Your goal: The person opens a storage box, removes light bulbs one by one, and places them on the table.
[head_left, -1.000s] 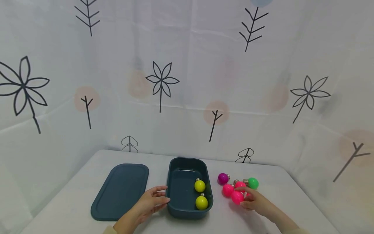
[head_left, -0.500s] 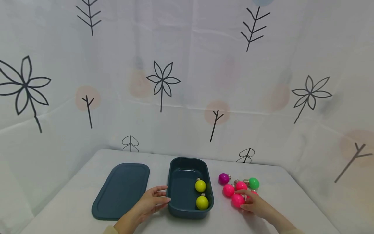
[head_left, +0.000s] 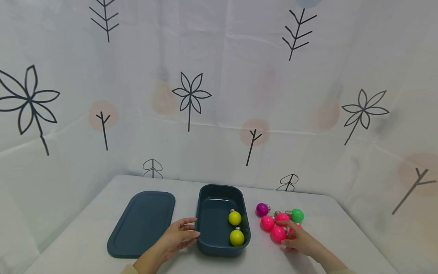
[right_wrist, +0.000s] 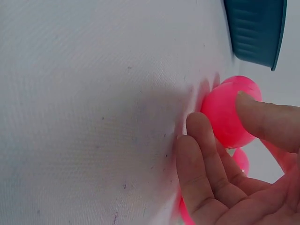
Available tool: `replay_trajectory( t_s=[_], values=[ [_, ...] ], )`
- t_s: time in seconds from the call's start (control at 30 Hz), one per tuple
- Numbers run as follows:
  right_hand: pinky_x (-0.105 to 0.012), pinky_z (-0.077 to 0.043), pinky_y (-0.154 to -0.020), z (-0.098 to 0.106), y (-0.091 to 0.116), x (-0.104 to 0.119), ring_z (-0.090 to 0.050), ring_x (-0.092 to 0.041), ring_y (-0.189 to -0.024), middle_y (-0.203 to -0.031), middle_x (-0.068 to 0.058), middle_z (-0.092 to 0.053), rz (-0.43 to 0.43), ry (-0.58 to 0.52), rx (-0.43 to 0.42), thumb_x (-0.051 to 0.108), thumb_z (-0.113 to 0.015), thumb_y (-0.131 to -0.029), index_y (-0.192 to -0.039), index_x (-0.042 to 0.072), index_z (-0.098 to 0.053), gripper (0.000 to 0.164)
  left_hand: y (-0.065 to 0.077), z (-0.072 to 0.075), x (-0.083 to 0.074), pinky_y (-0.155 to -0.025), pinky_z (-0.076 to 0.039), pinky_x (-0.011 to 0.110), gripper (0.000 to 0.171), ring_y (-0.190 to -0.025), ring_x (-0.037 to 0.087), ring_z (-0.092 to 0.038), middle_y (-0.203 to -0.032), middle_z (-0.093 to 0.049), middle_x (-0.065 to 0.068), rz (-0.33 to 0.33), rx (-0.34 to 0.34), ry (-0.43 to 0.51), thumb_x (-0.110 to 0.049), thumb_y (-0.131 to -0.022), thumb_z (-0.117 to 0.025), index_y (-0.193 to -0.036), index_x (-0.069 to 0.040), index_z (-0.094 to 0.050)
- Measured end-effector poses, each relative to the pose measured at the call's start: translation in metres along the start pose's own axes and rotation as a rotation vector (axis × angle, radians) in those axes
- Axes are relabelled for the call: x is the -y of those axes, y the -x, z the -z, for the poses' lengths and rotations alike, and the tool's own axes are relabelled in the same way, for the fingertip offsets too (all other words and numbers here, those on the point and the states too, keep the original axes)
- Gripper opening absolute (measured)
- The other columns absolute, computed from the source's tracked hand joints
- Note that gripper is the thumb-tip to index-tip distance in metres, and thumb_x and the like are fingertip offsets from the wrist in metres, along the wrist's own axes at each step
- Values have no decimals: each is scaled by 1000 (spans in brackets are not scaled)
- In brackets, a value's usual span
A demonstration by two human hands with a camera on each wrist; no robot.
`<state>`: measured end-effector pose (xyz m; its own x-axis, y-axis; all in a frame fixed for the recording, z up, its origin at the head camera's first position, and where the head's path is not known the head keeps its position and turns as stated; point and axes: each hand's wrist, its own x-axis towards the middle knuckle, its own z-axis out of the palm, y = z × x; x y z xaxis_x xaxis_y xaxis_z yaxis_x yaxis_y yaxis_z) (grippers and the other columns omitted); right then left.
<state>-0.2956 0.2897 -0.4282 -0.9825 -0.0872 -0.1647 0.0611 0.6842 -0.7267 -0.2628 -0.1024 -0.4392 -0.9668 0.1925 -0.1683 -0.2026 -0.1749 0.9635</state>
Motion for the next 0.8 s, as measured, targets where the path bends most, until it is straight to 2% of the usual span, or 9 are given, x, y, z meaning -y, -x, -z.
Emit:
replay_trajectory(
  t_s=[0.23,0.57,0.8],
  values=[
    [-32,-53,-63,3,0,3,-57,-18,-67,-83,-9,-52,-31,80,-28,6,-75,-74,-132,6,-46,65,0,0,0,-80,-52,34,61,-84,17,-60,-103,-50,11,-4,9,5,-1,-80,-71,-132,7,-41],
    [-33,-53,-62,15,6,11,-56,-20,-68,-80,-9,-52,-29,62,-18,2,-74,-74,-131,2,-46,64,0,1,1,-80,-52,34,61,-84,18,-59,-104,-49,11,2,5,13,-1,-79,-72,-132,6,-41],
    [-35,-53,-62,24,9,13,-54,-21,-68,-76,-9,-52,70,3,26,-5,-66,-78,-132,-1,-42,60,1,0,0,-80,-52,34,60,-84,18,-59,-104,-50,11,3,-3,9,-1,-79,-72,-131,6,-42]
  ],
)
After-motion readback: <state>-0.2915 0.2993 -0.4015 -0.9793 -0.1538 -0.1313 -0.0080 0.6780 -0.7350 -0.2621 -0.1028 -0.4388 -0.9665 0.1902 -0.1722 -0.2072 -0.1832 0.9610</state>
